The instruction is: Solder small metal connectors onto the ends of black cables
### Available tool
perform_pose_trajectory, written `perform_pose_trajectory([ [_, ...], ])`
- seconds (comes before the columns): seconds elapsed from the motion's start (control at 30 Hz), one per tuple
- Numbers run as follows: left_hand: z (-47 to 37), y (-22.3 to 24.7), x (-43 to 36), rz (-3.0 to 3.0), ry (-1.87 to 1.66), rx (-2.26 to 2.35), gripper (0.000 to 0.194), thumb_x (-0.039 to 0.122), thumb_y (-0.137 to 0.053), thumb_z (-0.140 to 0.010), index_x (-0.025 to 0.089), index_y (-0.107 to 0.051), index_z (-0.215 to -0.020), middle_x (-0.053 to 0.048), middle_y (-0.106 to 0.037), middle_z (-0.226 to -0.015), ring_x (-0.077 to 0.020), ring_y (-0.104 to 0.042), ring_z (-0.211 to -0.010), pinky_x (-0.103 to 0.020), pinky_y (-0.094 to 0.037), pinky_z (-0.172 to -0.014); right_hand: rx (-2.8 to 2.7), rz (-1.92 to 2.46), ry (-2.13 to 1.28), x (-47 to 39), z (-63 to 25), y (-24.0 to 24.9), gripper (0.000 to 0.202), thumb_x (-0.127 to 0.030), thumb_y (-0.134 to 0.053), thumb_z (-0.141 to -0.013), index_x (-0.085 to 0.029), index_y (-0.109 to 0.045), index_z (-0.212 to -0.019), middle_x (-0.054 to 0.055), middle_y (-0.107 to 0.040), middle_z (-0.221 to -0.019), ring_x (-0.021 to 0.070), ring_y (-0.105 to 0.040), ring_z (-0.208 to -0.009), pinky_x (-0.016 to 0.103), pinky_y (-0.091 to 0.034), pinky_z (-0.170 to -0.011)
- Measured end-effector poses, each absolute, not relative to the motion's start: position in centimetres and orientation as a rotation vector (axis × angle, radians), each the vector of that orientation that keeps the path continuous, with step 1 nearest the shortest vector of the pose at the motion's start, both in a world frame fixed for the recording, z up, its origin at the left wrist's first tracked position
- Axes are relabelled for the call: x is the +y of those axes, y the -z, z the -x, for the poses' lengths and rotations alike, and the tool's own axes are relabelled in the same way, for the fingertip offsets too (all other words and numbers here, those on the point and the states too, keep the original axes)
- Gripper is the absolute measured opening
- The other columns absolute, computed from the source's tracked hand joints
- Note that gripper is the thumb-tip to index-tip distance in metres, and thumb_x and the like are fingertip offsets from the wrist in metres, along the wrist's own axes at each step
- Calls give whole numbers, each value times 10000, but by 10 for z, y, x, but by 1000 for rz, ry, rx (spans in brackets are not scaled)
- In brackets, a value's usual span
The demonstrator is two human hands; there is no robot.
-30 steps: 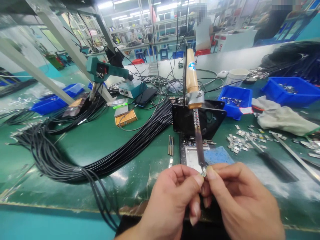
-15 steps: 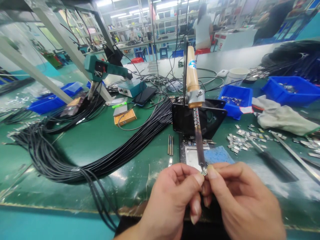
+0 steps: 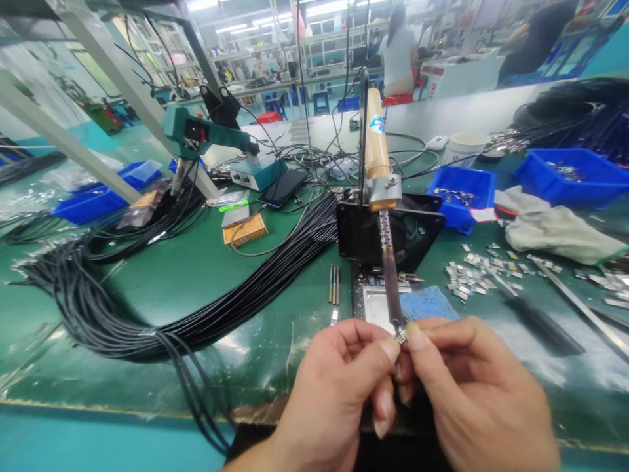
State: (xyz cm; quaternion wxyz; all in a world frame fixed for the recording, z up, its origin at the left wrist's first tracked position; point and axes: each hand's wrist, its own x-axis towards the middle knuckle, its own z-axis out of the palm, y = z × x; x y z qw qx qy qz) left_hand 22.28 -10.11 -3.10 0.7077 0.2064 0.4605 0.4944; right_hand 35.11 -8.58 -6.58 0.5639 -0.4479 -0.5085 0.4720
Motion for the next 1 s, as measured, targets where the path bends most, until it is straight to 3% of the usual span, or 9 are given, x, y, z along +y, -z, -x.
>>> perform_pose_trajectory([
  [1.0,-225,31,-101,-438,-1079,1055,192,261,-697,-878,152,-595,-757,55,-496,-428,-40,-359,-346,-130,-326,-362,-1242,1067,-1009,-87,-351,67,134,-227,-716,-915,-242,-640,-805,-24,-708,-785,86,-663,-493,152,-569,-443],
])
